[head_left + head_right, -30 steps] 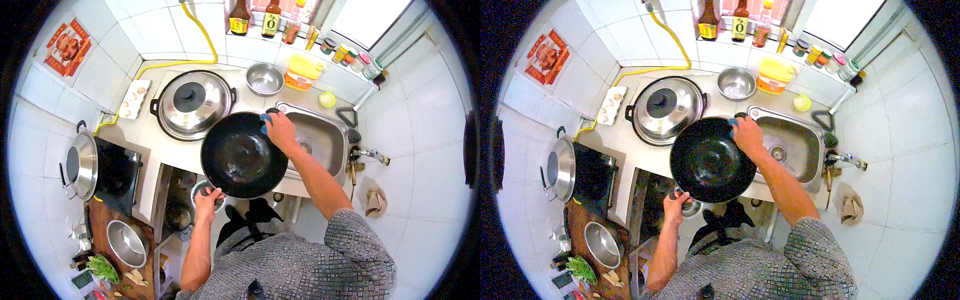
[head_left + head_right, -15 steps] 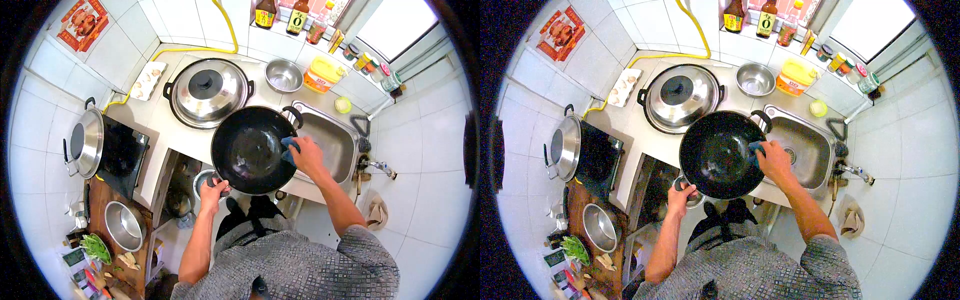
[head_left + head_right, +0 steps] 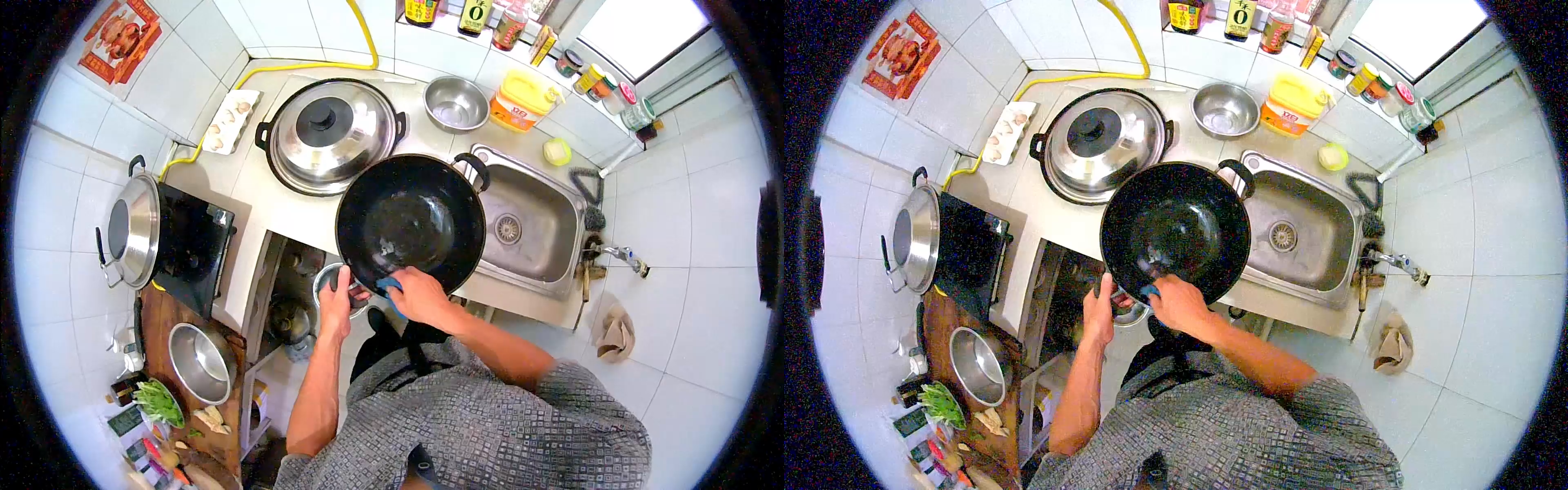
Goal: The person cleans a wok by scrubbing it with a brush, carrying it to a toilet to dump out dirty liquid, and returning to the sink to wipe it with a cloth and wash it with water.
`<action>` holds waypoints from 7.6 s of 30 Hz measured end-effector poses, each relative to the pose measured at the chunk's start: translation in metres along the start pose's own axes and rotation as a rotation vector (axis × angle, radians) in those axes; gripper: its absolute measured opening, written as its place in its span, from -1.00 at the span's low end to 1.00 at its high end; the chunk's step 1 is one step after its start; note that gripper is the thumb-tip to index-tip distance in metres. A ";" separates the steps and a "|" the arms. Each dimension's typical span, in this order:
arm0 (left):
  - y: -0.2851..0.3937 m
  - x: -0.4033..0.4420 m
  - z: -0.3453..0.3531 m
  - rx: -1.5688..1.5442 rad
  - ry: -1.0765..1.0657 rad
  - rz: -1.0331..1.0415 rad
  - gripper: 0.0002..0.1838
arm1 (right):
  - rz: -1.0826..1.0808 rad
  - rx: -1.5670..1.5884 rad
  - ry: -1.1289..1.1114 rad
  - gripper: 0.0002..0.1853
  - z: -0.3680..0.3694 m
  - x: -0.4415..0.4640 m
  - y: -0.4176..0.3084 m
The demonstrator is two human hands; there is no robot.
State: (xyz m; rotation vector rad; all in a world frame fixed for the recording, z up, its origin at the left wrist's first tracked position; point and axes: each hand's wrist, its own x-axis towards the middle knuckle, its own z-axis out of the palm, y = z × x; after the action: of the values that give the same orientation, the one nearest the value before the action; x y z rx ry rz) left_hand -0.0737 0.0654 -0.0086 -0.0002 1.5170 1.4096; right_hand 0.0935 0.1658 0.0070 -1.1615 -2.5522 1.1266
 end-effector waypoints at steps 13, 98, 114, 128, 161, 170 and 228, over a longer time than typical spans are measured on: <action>0.009 -0.003 0.005 0.040 0.037 -0.027 -0.67 | 0.040 -0.191 0.155 -0.32 -0.013 0.094 0.074; 0.001 0.011 -0.003 0.049 0.033 -0.005 -0.51 | 0.217 0.673 0.299 -0.72 0.064 0.159 0.022; -0.002 0.011 -0.005 0.053 0.027 -0.007 -0.50 | -0.543 -0.473 0.067 -0.85 0.028 0.128 0.045; -0.003 0.005 0.009 0.004 0.155 0.082 -0.52 | -0.029 -0.542 -0.219 -0.76 -0.024 0.064 0.094; -0.011 0.005 0.009 0.027 0.154 0.031 -0.56 | -0.105 0.024 -0.164 -0.75 0.005 0.036 0.044; -0.017 0.010 0.004 0.045 0.158 0.056 -0.55 | -0.028 0.149 0.101 -0.76 -0.006 0.015 0.039; 0.046 -0.065 -0.036 -0.210 0.063 0.074 -0.71 | 0.519 0.790 0.777 -0.76 -0.077 -0.083 0.125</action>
State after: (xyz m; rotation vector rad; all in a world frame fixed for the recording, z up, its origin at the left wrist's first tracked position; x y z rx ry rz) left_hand -0.0929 0.0145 0.0602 -0.1186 1.4256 1.6362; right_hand 0.2566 0.2067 -0.0060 -1.5956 -1.1010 1.2396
